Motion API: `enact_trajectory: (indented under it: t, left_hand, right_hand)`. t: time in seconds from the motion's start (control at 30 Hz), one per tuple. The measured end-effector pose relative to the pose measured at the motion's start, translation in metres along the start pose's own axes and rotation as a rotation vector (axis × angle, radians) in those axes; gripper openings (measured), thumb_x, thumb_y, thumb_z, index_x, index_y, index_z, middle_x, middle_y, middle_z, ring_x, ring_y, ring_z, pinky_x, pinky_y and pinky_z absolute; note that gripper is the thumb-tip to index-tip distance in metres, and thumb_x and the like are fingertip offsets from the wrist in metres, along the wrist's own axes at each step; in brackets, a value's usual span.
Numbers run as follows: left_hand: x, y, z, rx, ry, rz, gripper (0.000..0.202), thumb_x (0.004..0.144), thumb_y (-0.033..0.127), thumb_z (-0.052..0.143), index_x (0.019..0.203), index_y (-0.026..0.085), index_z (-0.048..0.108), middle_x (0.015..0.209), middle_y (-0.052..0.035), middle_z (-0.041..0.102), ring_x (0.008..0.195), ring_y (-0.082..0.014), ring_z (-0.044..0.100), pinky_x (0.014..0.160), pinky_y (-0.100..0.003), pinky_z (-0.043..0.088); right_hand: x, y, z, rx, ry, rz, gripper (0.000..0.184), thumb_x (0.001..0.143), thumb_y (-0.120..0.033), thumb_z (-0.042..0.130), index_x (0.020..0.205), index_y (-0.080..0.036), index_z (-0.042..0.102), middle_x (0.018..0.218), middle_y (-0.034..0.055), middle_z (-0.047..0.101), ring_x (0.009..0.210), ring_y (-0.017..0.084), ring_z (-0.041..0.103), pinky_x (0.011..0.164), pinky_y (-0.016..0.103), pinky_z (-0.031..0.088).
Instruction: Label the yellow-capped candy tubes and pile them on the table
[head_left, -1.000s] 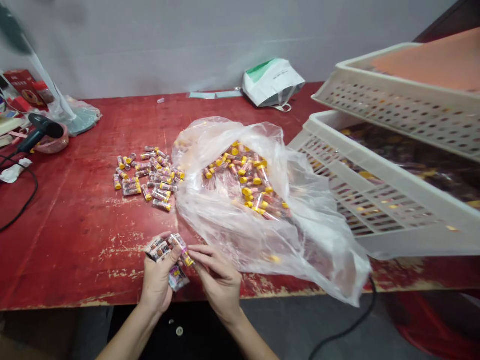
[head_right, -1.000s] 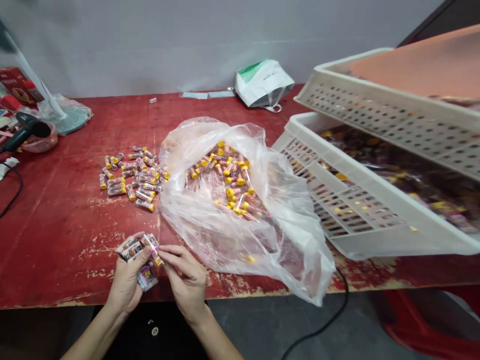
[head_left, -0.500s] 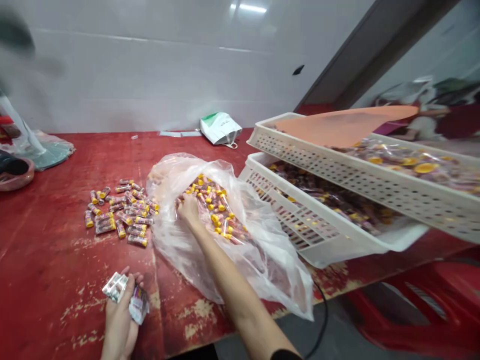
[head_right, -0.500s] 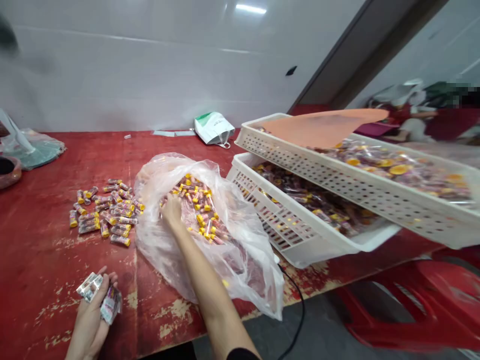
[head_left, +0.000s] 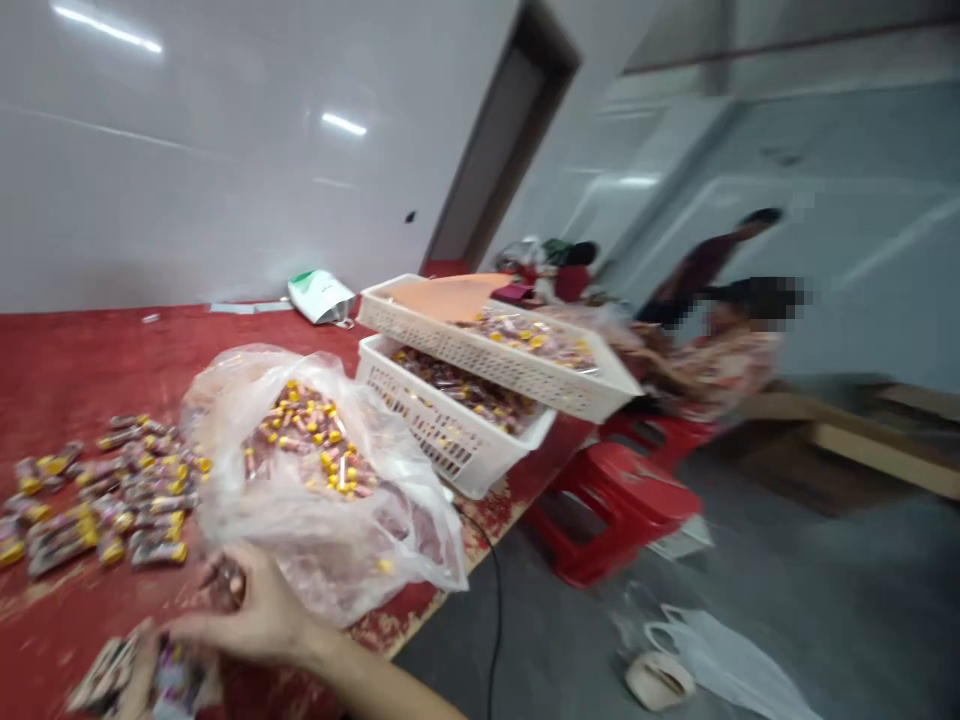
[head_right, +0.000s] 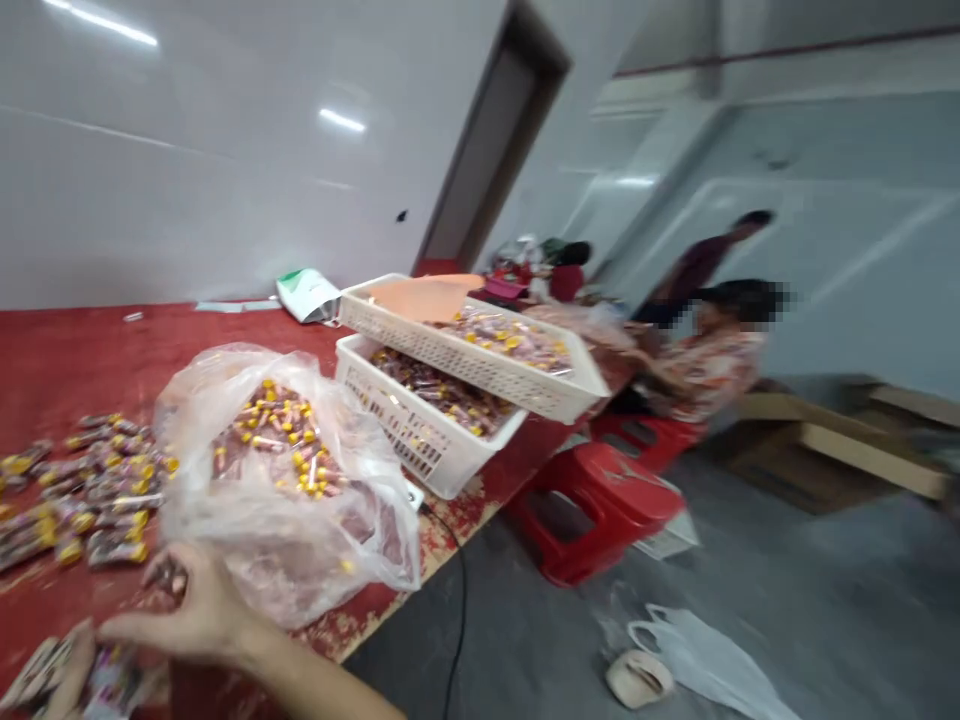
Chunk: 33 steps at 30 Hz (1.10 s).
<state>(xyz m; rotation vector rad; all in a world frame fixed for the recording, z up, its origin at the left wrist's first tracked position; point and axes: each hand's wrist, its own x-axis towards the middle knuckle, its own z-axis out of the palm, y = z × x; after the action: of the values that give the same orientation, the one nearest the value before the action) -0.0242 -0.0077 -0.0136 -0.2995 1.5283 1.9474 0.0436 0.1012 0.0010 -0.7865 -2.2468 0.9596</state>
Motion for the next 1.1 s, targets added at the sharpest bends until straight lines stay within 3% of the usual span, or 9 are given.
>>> enact_trajectory:
  t: [0.07,0.13,0.3,0.47,0.57,0.63,0.73,0.93,1.1]
  left_hand:
    - [-0.01,0.0,0.0,-0.084,0.009,0.001,0.031,0.046,0.03,0.087,0.068,0.028,0.064,0.065,0.0063,0.07,0.061,-0.0196,0.067,0.052,-0.03,0.054]
    - [-0.017,-0.003,-0.001,-0.16,0.014,0.029,0.035,0.049,0.029,0.089,0.072,0.021,0.063,0.067,0.0018,0.068,0.062,-0.0169,0.065,0.056,-0.028,0.054]
    - [-0.028,-0.009,-0.01,-0.318,0.012,0.055,0.053,0.049,0.024,0.092,0.093,0.019,0.064,0.081,0.0001,0.068,0.069,-0.014,0.065,0.067,-0.028,0.054]
    - [-0.028,-0.015,-0.021,-0.249,0.16,0.288,0.048,0.051,0.031,0.091,0.088,0.017,0.064,0.079,0.0024,0.064,0.069,-0.0095,0.06,0.068,-0.023,0.049]
    - [-0.023,-0.015,-0.023,-0.243,0.185,0.307,0.046,0.052,0.037,0.09,0.082,0.015,0.063,0.077,0.0024,0.063,0.068,-0.0087,0.058,0.068,-0.022,0.047]
    - [-0.021,-0.011,-0.024,-0.257,0.176,0.261,0.047,0.051,0.037,0.09,0.083,0.016,0.063,0.074,0.0033,0.062,0.066,-0.0084,0.056,0.066,-0.022,0.046]
    - [-0.023,-0.006,-0.025,-0.276,0.154,0.216,0.049,0.048,0.036,0.092,0.083,0.016,0.064,0.071,0.0049,0.06,0.063,-0.0072,0.054,0.065,-0.021,0.045]
    - [-0.026,-0.005,-0.024,-0.219,0.056,0.217,0.048,0.049,0.036,0.091,0.084,0.016,0.065,0.071,0.0039,0.061,0.063,-0.0068,0.054,0.062,-0.019,0.044]
    - [-0.035,-0.005,-0.023,-0.13,-0.065,0.217,0.043,0.059,0.043,0.086,0.086,0.015,0.067,0.071,0.001,0.063,0.062,-0.0087,0.056,0.06,-0.02,0.045]
  right_hand:
    - [-0.04,-0.004,0.019,0.376,0.0,0.036,0.021,0.07,-0.034,0.08,0.076,-0.021,0.064,0.069,-0.0051,0.064,0.062,0.011,0.06,0.056,0.019,0.048]
    - [-0.062,-0.005,0.029,0.708,0.042,0.172,0.015,0.076,-0.03,0.074,0.076,-0.019,0.063,0.075,-0.0016,0.065,0.07,0.013,0.062,0.065,0.023,0.05]
    - [-0.067,-0.008,0.038,0.937,-0.022,0.374,0.018,0.078,-0.034,0.072,0.086,-0.018,0.069,0.078,0.0024,0.067,0.072,0.015,0.062,0.069,0.027,0.05]
    - [-0.068,-0.014,0.036,0.905,0.017,0.375,0.025,0.079,-0.042,0.072,0.083,-0.018,0.065,0.064,-0.0027,0.055,0.056,0.011,0.05,0.056,0.023,0.044]
    - [-0.072,-0.013,0.02,0.896,-0.094,0.305,0.029,0.091,-0.046,0.057,0.108,-0.023,0.06,0.076,-0.0007,0.058,0.059,0.012,0.053,0.055,0.024,0.046]
    - [-0.077,-0.01,0.003,0.768,-0.158,0.197,0.032,0.096,-0.039,0.05,0.125,-0.026,0.053,0.096,0.0044,0.061,0.08,0.016,0.061,0.071,0.028,0.052]
    - [-0.084,-0.006,-0.018,0.481,-0.177,-0.028,0.042,0.094,-0.024,0.055,0.135,-0.028,0.05,0.115,0.0083,0.058,0.107,0.021,0.057,0.095,0.034,0.048]
    - [-0.089,-0.005,-0.034,0.282,-0.101,-0.323,0.037,0.088,-0.008,0.059,0.122,-0.023,0.058,0.105,0.0083,0.064,0.099,0.02,0.063,0.085,0.031,0.054]
    - [-0.091,0.0,-0.039,0.155,-0.053,-0.417,0.049,0.087,-0.006,0.061,0.133,-0.025,0.057,0.106,0.0095,0.063,0.093,0.019,0.065,0.078,0.028,0.055]
